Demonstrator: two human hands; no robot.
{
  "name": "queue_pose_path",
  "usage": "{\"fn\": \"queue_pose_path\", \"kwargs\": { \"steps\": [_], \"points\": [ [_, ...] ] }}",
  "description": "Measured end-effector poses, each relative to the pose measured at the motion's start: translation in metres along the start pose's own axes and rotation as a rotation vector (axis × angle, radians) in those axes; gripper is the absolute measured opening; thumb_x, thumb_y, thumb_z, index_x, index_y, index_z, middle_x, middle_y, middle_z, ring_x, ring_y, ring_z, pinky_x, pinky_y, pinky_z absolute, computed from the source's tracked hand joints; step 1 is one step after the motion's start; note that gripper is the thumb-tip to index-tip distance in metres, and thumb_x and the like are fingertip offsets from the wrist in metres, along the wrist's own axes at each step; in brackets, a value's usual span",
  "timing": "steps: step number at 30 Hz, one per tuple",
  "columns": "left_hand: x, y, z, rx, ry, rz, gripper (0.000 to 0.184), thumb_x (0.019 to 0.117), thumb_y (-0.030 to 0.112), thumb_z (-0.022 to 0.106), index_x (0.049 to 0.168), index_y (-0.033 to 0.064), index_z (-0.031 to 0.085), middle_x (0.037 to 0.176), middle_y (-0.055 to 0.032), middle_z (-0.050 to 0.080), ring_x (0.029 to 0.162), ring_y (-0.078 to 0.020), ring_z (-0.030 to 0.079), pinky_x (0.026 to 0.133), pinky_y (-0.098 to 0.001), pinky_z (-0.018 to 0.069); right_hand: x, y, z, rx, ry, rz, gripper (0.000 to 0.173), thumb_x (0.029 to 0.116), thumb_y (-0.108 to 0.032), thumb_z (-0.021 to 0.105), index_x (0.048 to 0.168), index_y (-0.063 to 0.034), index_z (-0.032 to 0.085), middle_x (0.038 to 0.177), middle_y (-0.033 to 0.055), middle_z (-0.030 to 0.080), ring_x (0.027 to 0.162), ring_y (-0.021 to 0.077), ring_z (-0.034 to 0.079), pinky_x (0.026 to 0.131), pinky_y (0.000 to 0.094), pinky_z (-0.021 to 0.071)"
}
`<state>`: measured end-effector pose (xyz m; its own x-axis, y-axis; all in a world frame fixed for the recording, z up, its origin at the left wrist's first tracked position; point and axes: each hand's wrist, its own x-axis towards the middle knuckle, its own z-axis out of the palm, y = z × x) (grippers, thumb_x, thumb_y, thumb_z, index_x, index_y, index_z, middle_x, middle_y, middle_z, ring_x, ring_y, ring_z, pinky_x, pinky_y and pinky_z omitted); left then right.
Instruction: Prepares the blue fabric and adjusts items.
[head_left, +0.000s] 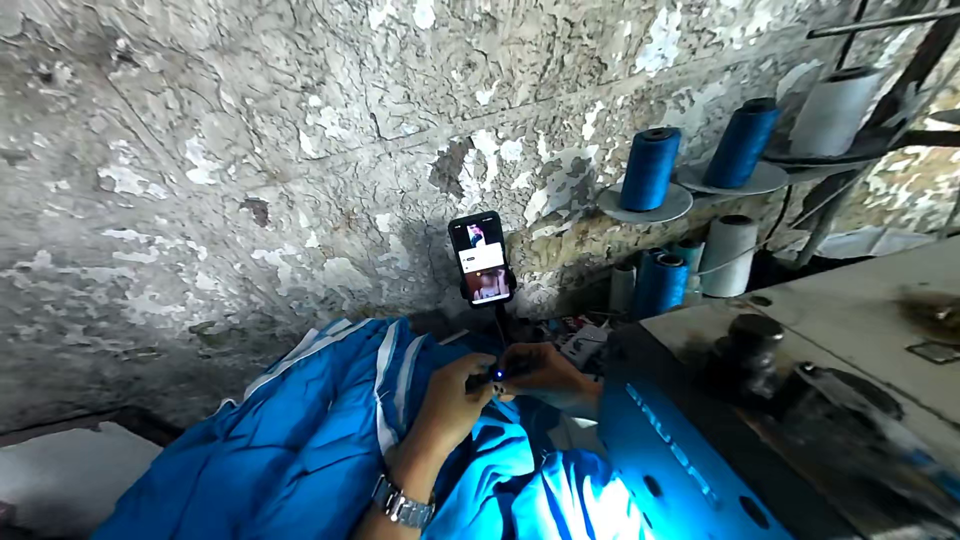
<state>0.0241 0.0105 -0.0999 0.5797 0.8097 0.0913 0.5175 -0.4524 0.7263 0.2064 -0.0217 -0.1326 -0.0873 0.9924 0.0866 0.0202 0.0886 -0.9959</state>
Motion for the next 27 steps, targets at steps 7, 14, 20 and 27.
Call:
{"fn": "queue_pose_path", "kwargs": {
  "steps": [7, 14, 20, 27],
  "points": [
    [0.004, 0.0, 0.001, -0.044, -0.026, -0.062, 0.03, 0.105, 0.004, 0.051, 0.133, 0.0015, 0.062, 0.113, -0.0148, 0.067, 0.09, -0.016, 0.069, 0.085, -0.0313, 0.0579, 0.001, -0.003, -0.003, 0.085, -0.07, 0.047, 0.02, 0.088, 0.02, 0.06, 0.104, 0.0078, 0.06, 0.085, 0.0038, 0.068, 0.076, 0.009, 0.068, 0.076, 0.0249, 0.0585],
    [0.011, -0.003, 0.008, -0.245, 0.007, -0.177, 0.024, 0.1073, 0.012, 0.051, 0.117, -0.0054, 0.064, 0.093, -0.0107, 0.069, 0.076, -0.0118, 0.07, 0.077, -0.0292, 0.0602, -0.001, -0.003, -0.003, -0.034, -0.065, 0.031, 0.024, 0.087, 0.017, 0.066, 0.109, 0.0098, 0.061, 0.091, 0.0062, 0.069, 0.08, 0.0079, 0.067, 0.08, 0.0247, 0.0572],
    [0.011, -0.001, 0.006, -0.387, 0.001, -0.22, 0.022, 0.1064, 0.004, 0.048, 0.12, -0.0057, 0.062, 0.093, -0.0087, 0.069, 0.075, -0.0108, 0.07, 0.074, -0.0276, 0.0602, 0.001, -0.001, -0.004, 0.091, -0.042, 0.032, 0.02, 0.0889, 0.019, 0.06, 0.105, 0.008, 0.06, 0.084, 0.003, 0.068, 0.075, 0.0074, 0.066, 0.075, 0.0237, 0.0572],
    [0.01, -0.001, 0.005, -0.361, -0.014, -0.179, 0.02, 0.1013, -0.002, 0.054, 0.119, -0.0039, 0.062, 0.1, -0.0092, 0.066, 0.077, -0.0105, 0.069, 0.075, -0.0266, 0.0602, -0.004, -0.009, -0.001, 0.07, -0.044, 0.022, 0.022, 0.0862, 0.021, 0.061, 0.105, 0.0089, 0.059, 0.085, 0.0032, 0.067, 0.077, 0.0071, 0.066, 0.077, 0.0235, 0.0572]
  ]
}}
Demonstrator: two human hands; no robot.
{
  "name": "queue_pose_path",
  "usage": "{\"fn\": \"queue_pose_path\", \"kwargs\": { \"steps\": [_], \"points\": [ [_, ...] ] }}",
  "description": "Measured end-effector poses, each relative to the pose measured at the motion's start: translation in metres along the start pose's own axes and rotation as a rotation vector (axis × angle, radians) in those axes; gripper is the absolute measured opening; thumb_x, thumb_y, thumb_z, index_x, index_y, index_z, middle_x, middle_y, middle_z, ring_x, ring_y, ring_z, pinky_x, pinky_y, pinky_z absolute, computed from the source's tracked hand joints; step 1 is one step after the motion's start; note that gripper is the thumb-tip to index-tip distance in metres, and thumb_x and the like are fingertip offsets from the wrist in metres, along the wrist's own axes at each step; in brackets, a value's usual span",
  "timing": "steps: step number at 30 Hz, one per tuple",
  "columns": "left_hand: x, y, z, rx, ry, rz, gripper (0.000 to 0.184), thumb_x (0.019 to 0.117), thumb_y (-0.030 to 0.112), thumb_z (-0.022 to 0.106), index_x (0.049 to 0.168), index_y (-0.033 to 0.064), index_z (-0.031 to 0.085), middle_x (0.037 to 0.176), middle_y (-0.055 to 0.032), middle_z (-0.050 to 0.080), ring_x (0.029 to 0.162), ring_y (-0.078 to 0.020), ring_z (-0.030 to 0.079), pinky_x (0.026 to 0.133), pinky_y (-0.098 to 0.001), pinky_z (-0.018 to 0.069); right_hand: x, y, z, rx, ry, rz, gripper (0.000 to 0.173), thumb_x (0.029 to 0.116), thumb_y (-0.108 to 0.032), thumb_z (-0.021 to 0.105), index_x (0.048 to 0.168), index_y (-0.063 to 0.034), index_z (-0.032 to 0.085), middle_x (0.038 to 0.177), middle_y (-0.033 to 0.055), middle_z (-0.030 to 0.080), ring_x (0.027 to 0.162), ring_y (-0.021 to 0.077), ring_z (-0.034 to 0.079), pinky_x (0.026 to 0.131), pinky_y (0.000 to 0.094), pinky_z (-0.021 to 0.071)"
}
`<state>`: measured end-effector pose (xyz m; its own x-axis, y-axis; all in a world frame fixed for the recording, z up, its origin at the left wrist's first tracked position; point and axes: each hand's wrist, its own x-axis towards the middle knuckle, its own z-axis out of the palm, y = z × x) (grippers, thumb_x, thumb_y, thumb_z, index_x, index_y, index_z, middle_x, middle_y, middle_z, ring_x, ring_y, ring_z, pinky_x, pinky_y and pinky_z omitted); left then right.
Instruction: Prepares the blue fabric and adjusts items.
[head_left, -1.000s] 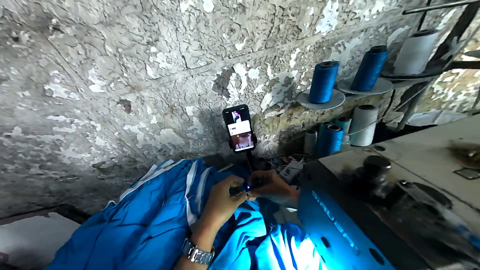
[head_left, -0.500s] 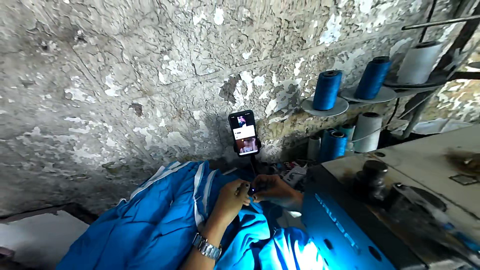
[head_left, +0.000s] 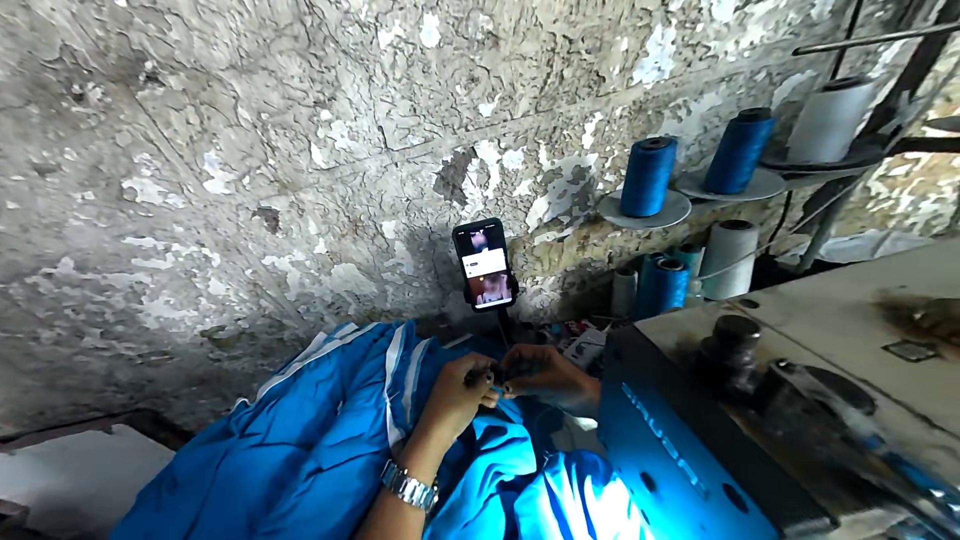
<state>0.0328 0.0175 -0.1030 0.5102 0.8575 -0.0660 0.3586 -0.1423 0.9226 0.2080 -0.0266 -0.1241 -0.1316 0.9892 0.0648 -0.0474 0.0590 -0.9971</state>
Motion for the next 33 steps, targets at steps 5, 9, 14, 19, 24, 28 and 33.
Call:
{"fn": "queue_pose_path", "kwargs": {
  "steps": [5, 9, 14, 19, 24, 28, 33],
  "points": [
    [0.0002, -0.0004, 0.0003, 0.012, 0.006, 0.018, 0.018, 0.1, -0.002, 0.057, 0.117, -0.004, 0.062, 0.1, -0.0083, 0.066, 0.077, -0.0092, 0.069, 0.075, -0.0254, 0.0604, -0.0014, -0.0037, 0.0027, -0.001, 0.017, 0.014, 0.023, 0.087, 0.021, 0.061, 0.108, 0.0115, 0.059, 0.087, 0.0048, 0.068, 0.078, 0.0071, 0.066, 0.078, 0.0233, 0.057],
    [0.0004, -0.0012, 0.001, 0.026, 0.023, 0.016, 0.016, 0.0997, -0.002, 0.058, 0.115, -0.0041, 0.062, 0.097, -0.0079, 0.066, 0.076, -0.0092, 0.07, 0.075, -0.0254, 0.0608, -0.0028, -0.007, 0.005, 0.011, 0.026, 0.02, 0.022, 0.0883, 0.02, 0.06, 0.108, 0.0116, 0.059, 0.088, 0.0053, 0.067, 0.078, 0.0073, 0.066, 0.078, 0.0233, 0.0569],
    [0.0008, -0.0027, 0.0014, 0.069, 0.02, 0.029, 0.018, 0.1003, -0.001, 0.057, 0.117, -0.0041, 0.062, 0.101, -0.0097, 0.066, 0.078, -0.0107, 0.069, 0.075, -0.0269, 0.0607, -0.0032, -0.0089, 0.0058, -0.05, 0.036, 0.037, 0.021, 0.0886, 0.019, 0.061, 0.108, 0.0126, 0.058, 0.087, 0.0066, 0.067, 0.077, 0.0074, 0.066, 0.077, 0.0232, 0.0569],
    [0.0034, -0.0042, 0.0035, 0.301, 0.023, 0.085, 0.022, 0.1011, 0.003, 0.057, 0.121, -0.0009, 0.065, 0.11, -0.0128, 0.067, 0.087, -0.0146, 0.069, 0.082, -0.0312, 0.0584, 0.0004, -0.0056, 0.0022, -0.135, 0.014, 0.075, 0.022, 0.0867, 0.018, 0.065, 0.107, 0.0127, 0.058, 0.088, 0.0086, 0.066, 0.077, 0.0085, 0.065, 0.077, 0.0239, 0.0564],
    [0.0032, -0.0027, 0.0058, 0.423, 0.031, 0.151, 0.024, 0.0997, 0.002, 0.057, 0.121, -0.0021, 0.066, 0.109, -0.015, 0.069, 0.089, -0.0183, 0.069, 0.084, -0.0342, 0.0574, 0.0009, -0.0029, 0.0011, -0.105, 0.015, 0.095, 0.021, 0.0876, 0.019, 0.063, 0.106, 0.011, 0.056, 0.086, 0.0082, 0.065, 0.074, 0.0098, 0.066, 0.076, 0.0251, 0.0572],
    [0.0033, -0.0027, 0.0044, 0.451, 0.023, 0.132, 0.02, 0.098, 0.002, 0.06, 0.116, -0.0033, 0.066, 0.103, -0.0142, 0.07, 0.087, -0.0175, 0.069, 0.084, -0.0335, 0.0569, 0.0006, -0.0027, 0.0024, -0.13, 0.023, 0.09, 0.023, 0.0862, 0.019, 0.065, 0.106, 0.0116, 0.058, 0.087, 0.008, 0.066, 0.076, 0.0082, 0.065, 0.076, 0.0234, 0.0557],
    [0.0033, -0.0022, 0.0048, 0.449, 0.022, 0.146, 0.021, 0.0998, 0.003, 0.058, 0.117, -0.0038, 0.067, 0.104, -0.0152, 0.07, 0.087, -0.0173, 0.07, 0.085, -0.0328, 0.0574, 0.0001, -0.0026, 0.0016, -0.129, 0.019, 0.079, 0.021, 0.086, 0.019, 0.066, 0.105, 0.0114, 0.058, 0.087, 0.007, 0.066, 0.076, 0.0068, 0.064, 0.075, 0.022, 0.0555]
  ]
}}
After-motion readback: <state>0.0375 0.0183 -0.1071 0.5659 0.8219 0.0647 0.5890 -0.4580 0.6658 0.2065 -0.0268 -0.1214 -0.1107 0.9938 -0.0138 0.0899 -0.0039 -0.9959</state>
